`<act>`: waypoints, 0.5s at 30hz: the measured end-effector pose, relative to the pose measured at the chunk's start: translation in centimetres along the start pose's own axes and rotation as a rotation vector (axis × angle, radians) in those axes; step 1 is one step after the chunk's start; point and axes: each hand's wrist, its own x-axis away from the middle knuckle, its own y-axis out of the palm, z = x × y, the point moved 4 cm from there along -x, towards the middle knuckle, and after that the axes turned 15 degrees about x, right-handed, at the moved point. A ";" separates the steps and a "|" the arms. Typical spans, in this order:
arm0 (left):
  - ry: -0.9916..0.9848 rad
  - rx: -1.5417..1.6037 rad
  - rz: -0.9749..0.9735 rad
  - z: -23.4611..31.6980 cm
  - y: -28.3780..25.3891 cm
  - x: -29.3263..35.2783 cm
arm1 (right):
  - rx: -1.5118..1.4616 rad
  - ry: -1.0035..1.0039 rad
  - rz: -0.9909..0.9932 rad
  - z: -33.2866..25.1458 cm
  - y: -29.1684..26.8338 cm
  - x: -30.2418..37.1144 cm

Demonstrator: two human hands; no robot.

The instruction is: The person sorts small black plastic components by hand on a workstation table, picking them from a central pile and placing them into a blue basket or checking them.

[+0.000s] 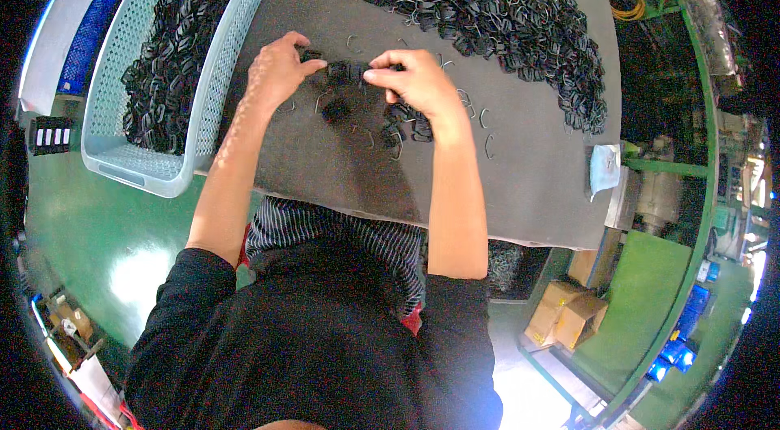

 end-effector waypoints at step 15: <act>-0.029 0.061 -0.149 0.1 -0.6 1.7 | -0.876 -0.127 0.143 3.0 -2.6 2.7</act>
